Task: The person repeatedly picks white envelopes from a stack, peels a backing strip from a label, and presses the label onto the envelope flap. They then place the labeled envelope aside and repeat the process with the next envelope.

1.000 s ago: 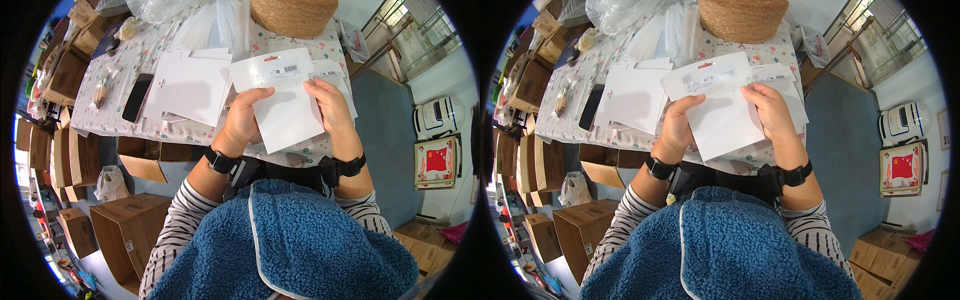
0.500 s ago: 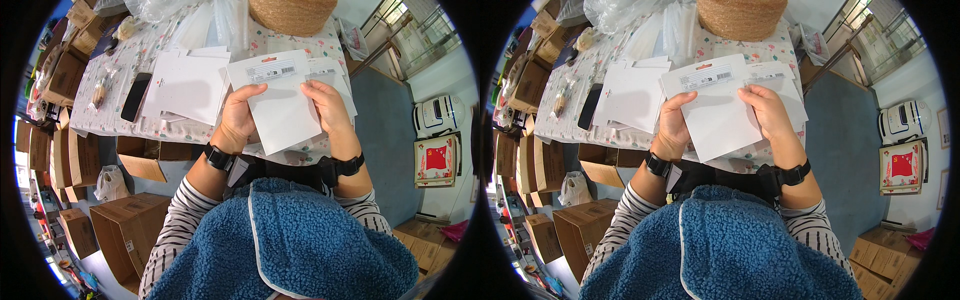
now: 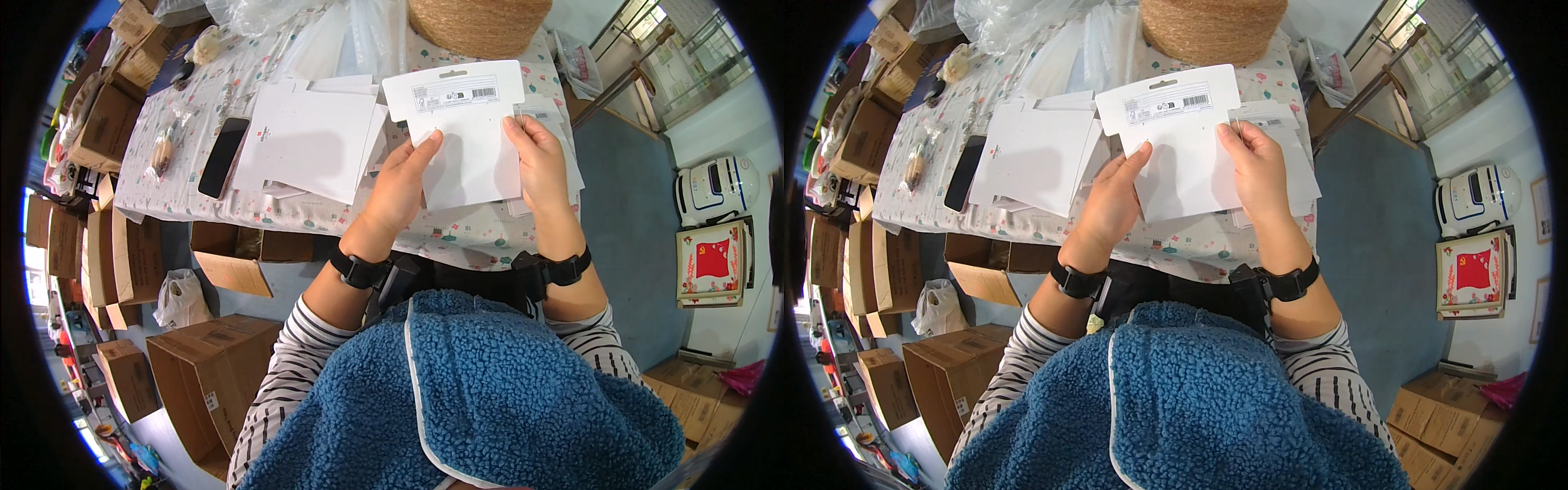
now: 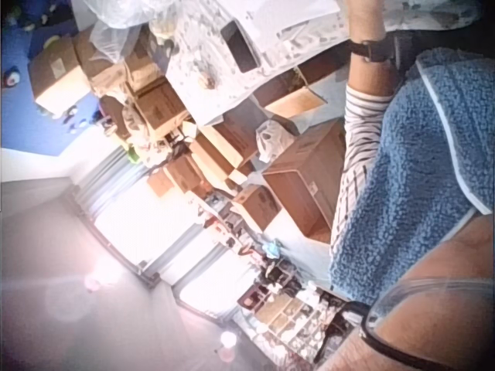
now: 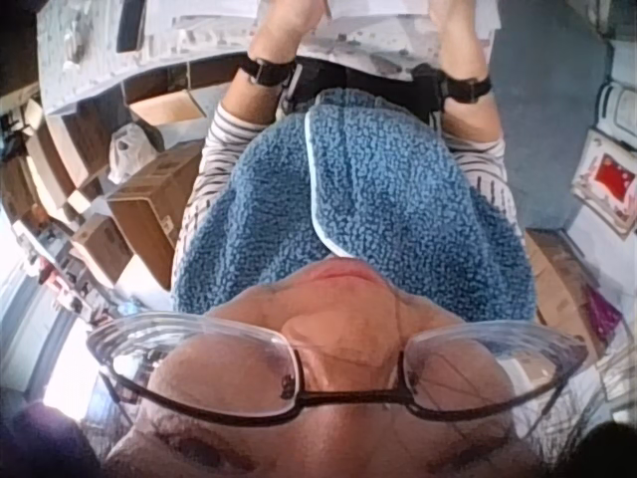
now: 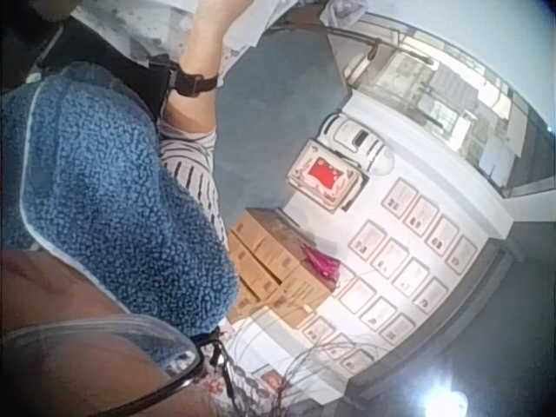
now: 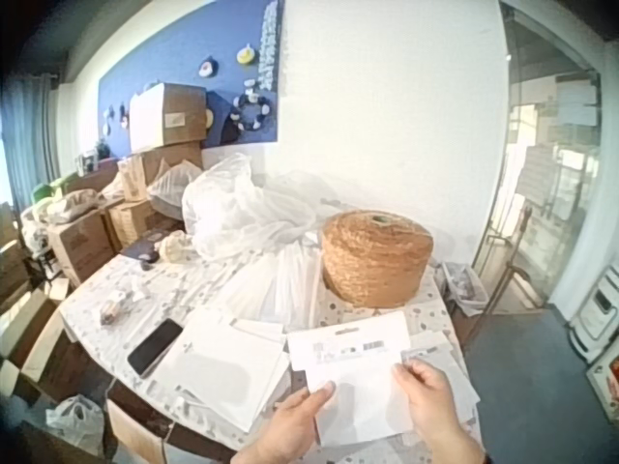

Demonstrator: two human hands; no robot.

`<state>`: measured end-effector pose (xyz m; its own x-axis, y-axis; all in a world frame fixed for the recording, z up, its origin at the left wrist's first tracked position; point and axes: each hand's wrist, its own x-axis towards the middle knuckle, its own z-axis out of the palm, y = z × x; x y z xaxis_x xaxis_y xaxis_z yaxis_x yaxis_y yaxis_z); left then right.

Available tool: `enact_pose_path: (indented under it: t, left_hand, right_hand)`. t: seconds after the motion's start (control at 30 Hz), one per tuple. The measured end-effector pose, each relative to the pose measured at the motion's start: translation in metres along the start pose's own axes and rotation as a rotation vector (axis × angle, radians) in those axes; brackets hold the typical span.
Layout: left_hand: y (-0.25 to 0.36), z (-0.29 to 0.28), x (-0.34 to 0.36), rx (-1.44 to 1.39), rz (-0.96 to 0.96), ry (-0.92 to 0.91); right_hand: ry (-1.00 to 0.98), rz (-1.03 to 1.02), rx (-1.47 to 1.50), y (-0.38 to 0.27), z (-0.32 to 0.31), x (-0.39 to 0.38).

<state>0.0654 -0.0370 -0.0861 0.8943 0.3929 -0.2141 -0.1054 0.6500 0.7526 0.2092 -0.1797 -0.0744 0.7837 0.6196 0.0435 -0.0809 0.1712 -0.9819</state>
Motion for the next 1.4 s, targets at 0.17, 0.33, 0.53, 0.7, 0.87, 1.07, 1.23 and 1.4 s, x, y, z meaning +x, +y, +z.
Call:
enact_pose_path:
  t: [0.17,0.33,0.53,0.7,0.87,1.07,1.23,1.4]
  left_hand:
    - [-0.014,-0.009,0.004,0.05,0.083,0.02]
    - [-0.018,-0.014,0.004,0.073,0.131,-0.018]
    - [-0.019,-0.016,0.005,0.075,0.154,-0.025]
    - [-0.018,-0.017,0.003,0.089,0.135,-0.024]
    - [-0.019,-0.017,0.003,0.127,0.157,-0.007]
    - [-0.023,-0.014,0.004,0.12,0.275,0.002]
    - [-0.022,-0.01,-0.002,0.185,0.289,-0.021]
    - [-0.016,-0.006,-0.002,0.07,0.149,-0.014]
  right_hand:
    - [-0.113,0.17,0.178,-0.003,0.01,-0.004]
    - [-0.113,0.275,0.253,-0.007,0.014,0.0]
    - [-0.141,0.258,0.358,-0.003,0.016,0.008]
    - [-0.166,0.272,0.356,-0.004,0.017,0.01]
    - [-0.179,0.302,0.395,-0.003,0.016,0.01]
    - [-0.064,0.22,0.098,-0.002,0.015,0.007]
    - [-0.102,0.233,0.119,-0.016,-0.001,0.003]
    - [-0.087,0.227,0.117,-0.015,-0.005,0.002]
